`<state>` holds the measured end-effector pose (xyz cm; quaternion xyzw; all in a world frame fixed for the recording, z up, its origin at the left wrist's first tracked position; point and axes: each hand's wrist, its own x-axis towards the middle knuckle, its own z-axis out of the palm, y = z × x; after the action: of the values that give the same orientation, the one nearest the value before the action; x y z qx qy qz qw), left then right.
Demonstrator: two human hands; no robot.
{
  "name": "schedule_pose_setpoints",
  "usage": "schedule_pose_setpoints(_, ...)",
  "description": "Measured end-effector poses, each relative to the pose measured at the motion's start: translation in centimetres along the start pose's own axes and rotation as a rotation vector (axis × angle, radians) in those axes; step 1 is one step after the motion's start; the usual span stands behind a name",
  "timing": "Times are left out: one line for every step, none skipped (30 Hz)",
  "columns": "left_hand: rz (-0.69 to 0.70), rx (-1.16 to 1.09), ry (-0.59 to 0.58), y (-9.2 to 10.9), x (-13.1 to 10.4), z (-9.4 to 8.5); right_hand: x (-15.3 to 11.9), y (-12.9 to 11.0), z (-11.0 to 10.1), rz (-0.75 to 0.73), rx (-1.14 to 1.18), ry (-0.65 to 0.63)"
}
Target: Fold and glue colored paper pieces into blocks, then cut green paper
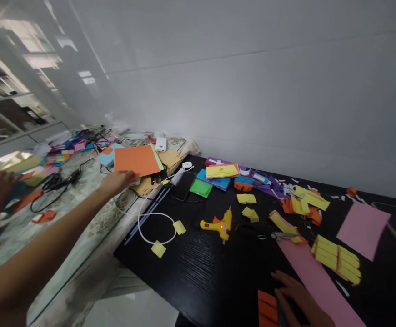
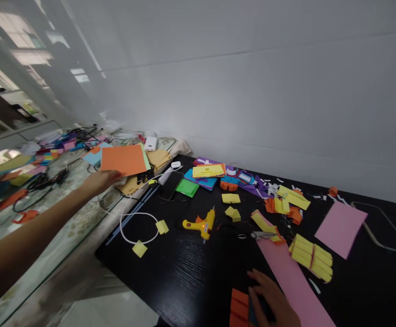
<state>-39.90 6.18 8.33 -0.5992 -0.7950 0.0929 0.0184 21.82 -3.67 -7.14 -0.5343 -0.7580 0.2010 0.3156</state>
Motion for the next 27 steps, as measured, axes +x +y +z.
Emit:
schedule_pose_setpoints(0.003, -0.027, 0.0, -0.1, 0.3, -0.1, 0.0, -0.1, 0.0, -0.001, -0.009, 0.007)
schedule_pose_setpoints(0.004, -0.048, -0.002, -0.3, 0.7, -0.3, 0.0, -0.2, 0.1, -0.007, -0.018, 0.013)
schedule_pose_setpoints(0.008, -0.066, -0.008, -0.4, 1.1, -0.5, -0.1, -0.2, 0.1, -0.015, -0.028, 0.017)
schedule_pose_setpoints(0.009, -0.083, -0.014, -0.6, 1.4, -0.7, -0.1, -0.1, 0.2, -0.027, -0.036, 0.019)
schedule_pose_setpoints(0.007, -0.098, -0.021, -0.8, 1.7, -0.9, -0.1, -0.1, 0.3, -0.039, -0.043, 0.023)
schedule_pose_setpoints(0.002, -0.112, -0.026, -1.0, 2.0, -1.0, -0.1, 0.0, 0.4, -0.048, -0.046, 0.023)
schedule_pose_setpoints(-0.004, -0.126, -0.03, -1.2, 2.2, -1.1, -0.1, 0.0, 0.4, -0.057, -0.046, 0.021)
schedule_pose_setpoints(-0.009, -0.139, -0.034, -1.3, 2.4, -1.1, -0.1, 0.1, 0.4, -0.061, -0.044, 0.02)
schedule_pose_setpoints(-0.011, -0.152, -0.036, -1.4, 2.5, -1.0, -0.1, 0.1, 0.5, -0.064, -0.043, 0.018)
schedule_pose_setpoints(-0.011, -0.165, -0.038, -1.5, 2.6, -1.0, -0.1, 0.0, 0.5, -0.066, -0.042, 0.015)
schedule_pose_setpoints(-0.009, -0.179, -0.04, -1.5, 2.7, -0.9, -0.1, 0.0, 0.4, -0.065, -0.039, 0.011)
schedule_pose_setpoints(-0.007, -0.194, -0.041, -1.6, 2.7, -0.8, -0.1, 0.0, 0.4, -0.063, -0.038, 0.005)
schedule_pose_setpoints(-0.006, -0.21, -0.04, -1.6, 2.8, -0.7, -0.1, 0.0, 0.4, -0.06, -0.037, 0.002)
schedule_pose_setpoints(-0.005, -0.227, -0.04, -1.7, 2.8, -0.6, -0.1, 0.0, 0.3, -0.057, -0.036, -0.001)
schedule_pose_setpoints(-0.006, -0.244, -0.039, -1.7, 2.8, -0.5, -0.1, 0.0, 0.3, -0.053, -0.035, -0.005)
schedule_pose_setpoints(-0.006, -0.261, -0.038, -1.8, 2.9, -0.5, -0.1, 0.0, 0.3, -0.05, -0.033, -0.006)
schedule_pose_setpoints(-0.007, -0.277, -0.036, -1.8, 2.9, -0.5, -0.1, 0.0, 0.3, -0.048, -0.03, -0.008)
schedule_pose_setpoints(-0.01, -0.292, -0.031, -1.9, 2.9, -0.5, -0.1, 0.0, 0.3, -0.048, -0.025, -0.009)
schedule_pose_setpoints(-0.014, -0.305, -0.025, -1.9, 2.8, -0.6, -0.1, 0.0, 0.3, -0.047, -0.02, -0.009)
schedule_pose_setpoints(-0.019, -0.317, -0.016, -1.9, 2.8, -0.7, -0.1, 0.0, 0.3, -0.049, -0.015, -0.004)
schedule_pose_setpoints(-0.025, -0.327, -0.006, -1.9, 2.7, -0.7, -0.1, 0.0, 0.4, -0.053, -0.01, 0.001)
schedule_pose_setpoints(-0.03, -0.338, 0.006, -1.9, 2.6, -0.8, -0.1, 0.0, 0.4, -0.059, -0.005, 0.007)
schedule_pose_setpoints(-0.032, -0.348, 0.019, -1.8, 2.5, -0.8, -0.1, 0.1, 0.4, -0.066, 0.0, 0.011)
schedule_pose_setpoints(-0.032, -0.359, 0.032, -1.7, 2.3, -0.9, -0.1, 0.1, 0.4, -0.071, 0.004, 0.014)
schedule_pose_setpoints(-0.028, -0.37, 0.045, -1.6, 2.1, -0.9, -0.1, 0.1, 0.5, -0.074, 0.009, 0.014)
schedule_pose_setpoints(-0.024, -0.38, 0.059, -1.6, 1.9, -0.9, -0.1, 0.2, 0.5, -0.075, 0.014, 0.012)
schedule_pose_setpoints(-0.019, -0.389, 0.074, -1.5, 1.8, -0.9, -0.2, 0.2, 0.5, -0.072, 0.018, 0.012)
